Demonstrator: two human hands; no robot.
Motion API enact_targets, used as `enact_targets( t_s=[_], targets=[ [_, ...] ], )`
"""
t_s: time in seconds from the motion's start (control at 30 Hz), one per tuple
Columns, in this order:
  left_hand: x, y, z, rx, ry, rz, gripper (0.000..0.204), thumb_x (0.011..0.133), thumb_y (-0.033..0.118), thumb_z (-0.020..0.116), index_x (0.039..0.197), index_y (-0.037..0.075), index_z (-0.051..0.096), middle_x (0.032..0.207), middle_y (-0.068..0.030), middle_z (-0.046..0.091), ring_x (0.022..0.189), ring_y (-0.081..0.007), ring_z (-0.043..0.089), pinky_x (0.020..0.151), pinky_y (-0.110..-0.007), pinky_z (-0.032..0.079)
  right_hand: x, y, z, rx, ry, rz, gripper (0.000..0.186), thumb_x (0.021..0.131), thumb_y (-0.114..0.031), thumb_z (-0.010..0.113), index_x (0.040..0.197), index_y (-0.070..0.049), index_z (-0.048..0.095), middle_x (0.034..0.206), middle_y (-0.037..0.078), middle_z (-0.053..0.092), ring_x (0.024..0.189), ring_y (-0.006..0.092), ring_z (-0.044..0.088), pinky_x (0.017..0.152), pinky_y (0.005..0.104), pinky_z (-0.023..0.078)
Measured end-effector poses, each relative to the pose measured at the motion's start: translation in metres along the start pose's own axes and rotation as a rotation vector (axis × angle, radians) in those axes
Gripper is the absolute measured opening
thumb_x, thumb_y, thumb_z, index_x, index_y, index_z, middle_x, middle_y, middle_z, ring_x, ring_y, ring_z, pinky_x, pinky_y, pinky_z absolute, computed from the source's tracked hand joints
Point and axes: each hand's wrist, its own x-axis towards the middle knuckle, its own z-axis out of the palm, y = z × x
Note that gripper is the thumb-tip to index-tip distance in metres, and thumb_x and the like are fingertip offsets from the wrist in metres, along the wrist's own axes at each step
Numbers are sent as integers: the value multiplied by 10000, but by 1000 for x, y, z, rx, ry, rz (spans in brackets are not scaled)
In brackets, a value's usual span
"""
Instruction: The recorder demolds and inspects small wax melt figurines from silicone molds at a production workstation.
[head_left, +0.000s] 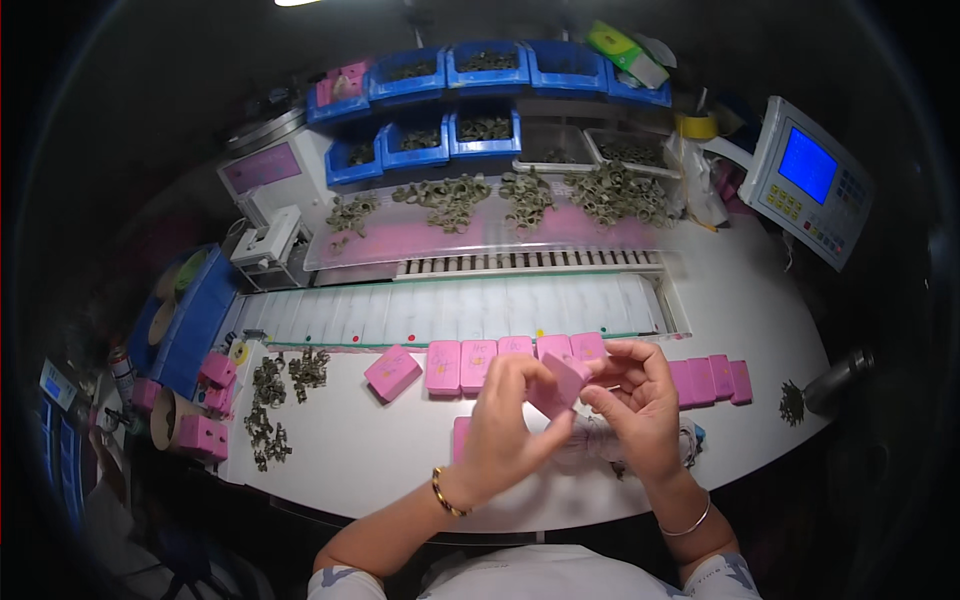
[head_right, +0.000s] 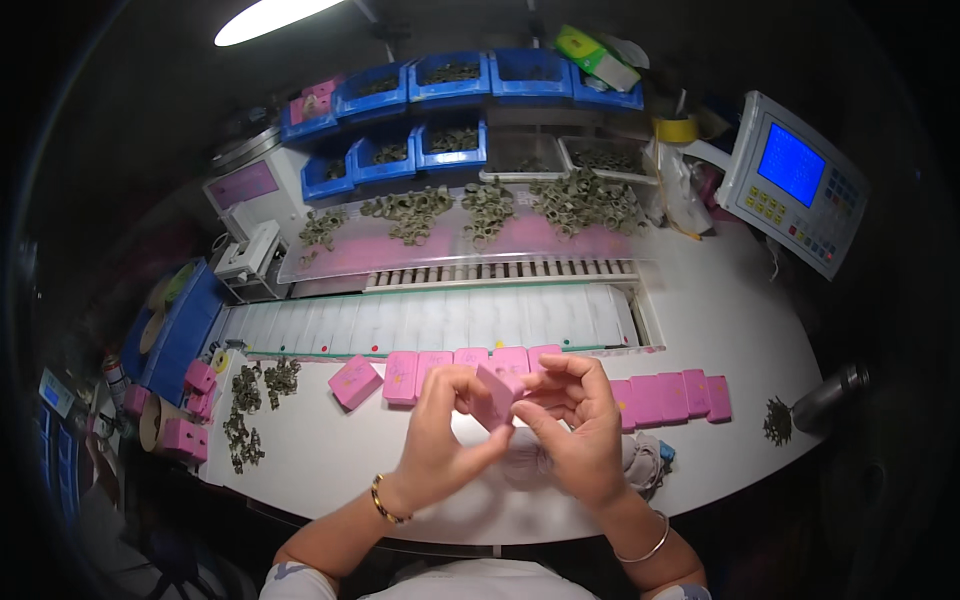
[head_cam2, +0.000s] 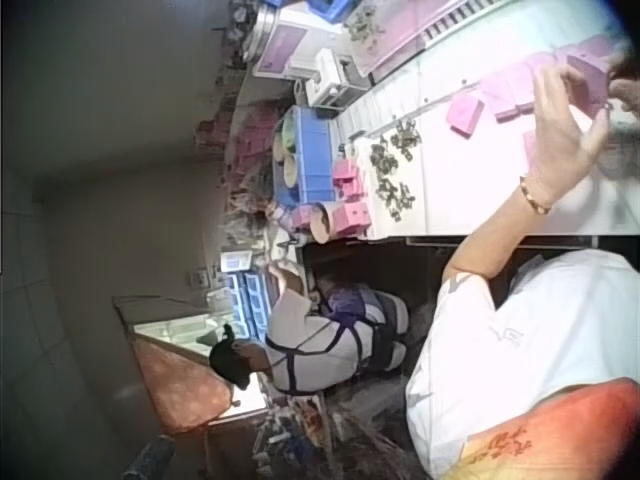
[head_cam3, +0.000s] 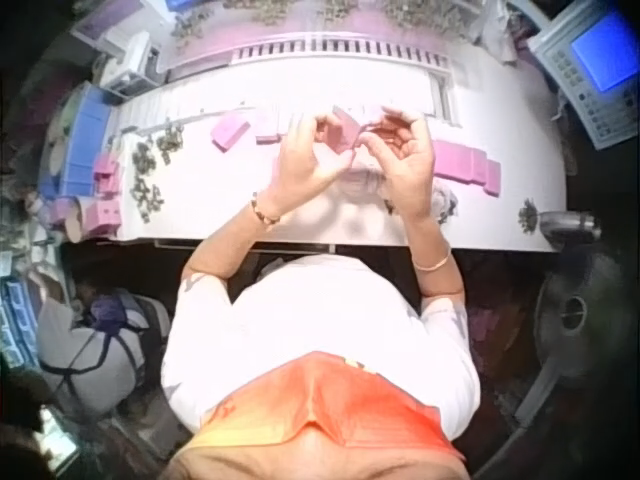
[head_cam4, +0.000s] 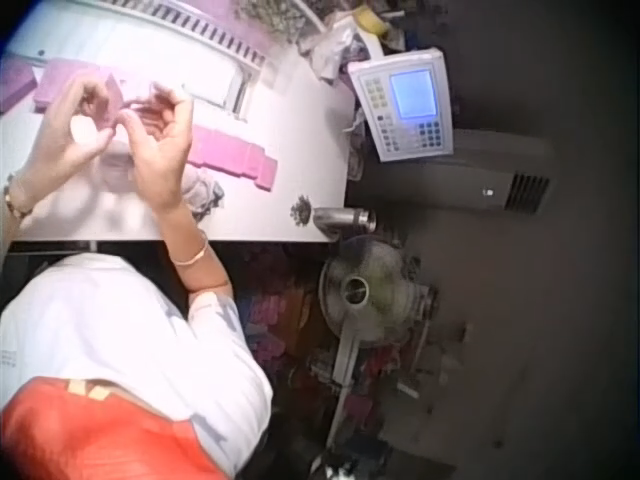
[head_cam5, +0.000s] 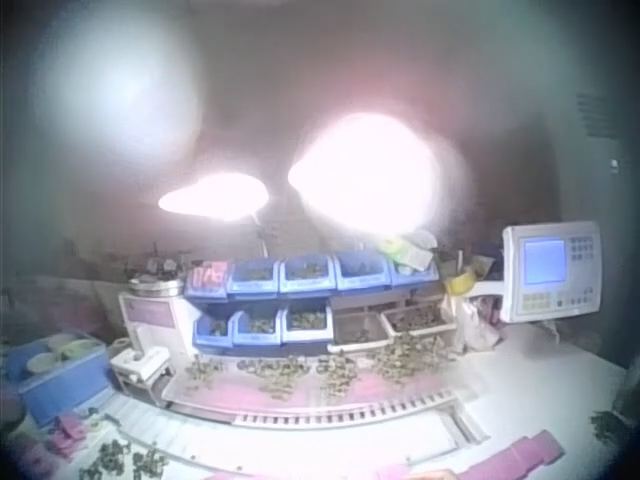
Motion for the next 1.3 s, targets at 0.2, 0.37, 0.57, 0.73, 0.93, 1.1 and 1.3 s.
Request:
enact_targets(
  t_s=[0.2,0.37,0.57,0.73,0.93,1.1,1.3],
  targets=[
    [42,-129,-82,398,154,-237,350,748,153,769,1022,-6,621,1040,-127,598,913,-234,597,815,-342,510,20,-15,-54,-440,105,-94,519,788,52,751,1272,-47,593,1290,66,594,1123,147,558,836,264,514],
    [47,-195,-128,683,160,-284,343,730,198,777,977,-4,651,1019,-196,621,967,-370,612,878,-436,504,37,-36,-133,-687,316,-198,487,799,45,722,1262,-56,610,1334,57,579,1124,161,562,847,285,499],
    [57,-209,-127,765,200,-234,337,742,228,796,929,-15,657,1025,-215,620,985,-395,598,893,-453,490,58,-64,-198,-931,502,-399,425,796,24,737,1196,-85,643,1346,54,575,1149,173,571,847,302,497],
    [51,-174,-116,940,213,-247,450,772,246,802,1111,-1,639,1218,-197,547,1188,-384,493,1010,-485,400,82,-75,-246,-1240,596,-491,385,771,0,768,1107,-82,596,1406,108,510,1244,324,544,970,409,476],
    [30,-105,-74,776,165,-38,475,804,167,769,1220,43,575,1342,-179,467,1291,-365,417,1093,-473,299,121,-79,-306,-1546,590,-482,381,748,34,729,1037,-103,522,1548,127,384,1354,414,414,1113,480,367],
    [6,-71,-64,719,137,-73,445,803,145,767,1200,46,591,1369,-179,463,1295,-368,416,1106,-474,284,147,-70,-327,-1621,645,-509,357,707,77,696,978,-83,527,1549,163,369,1319,444,428,1116,501,372],
    [-19,-45,-67,655,143,-93,395,809,90,756,1174,40,615,1357,-179,479,1268,-360,441,1099,-459,312,172,-56,-352,-1556,590,-604,214,710,103,611,828,-65,551,1477,242,413,1304,485,444,1106,500,372]
  ],
)
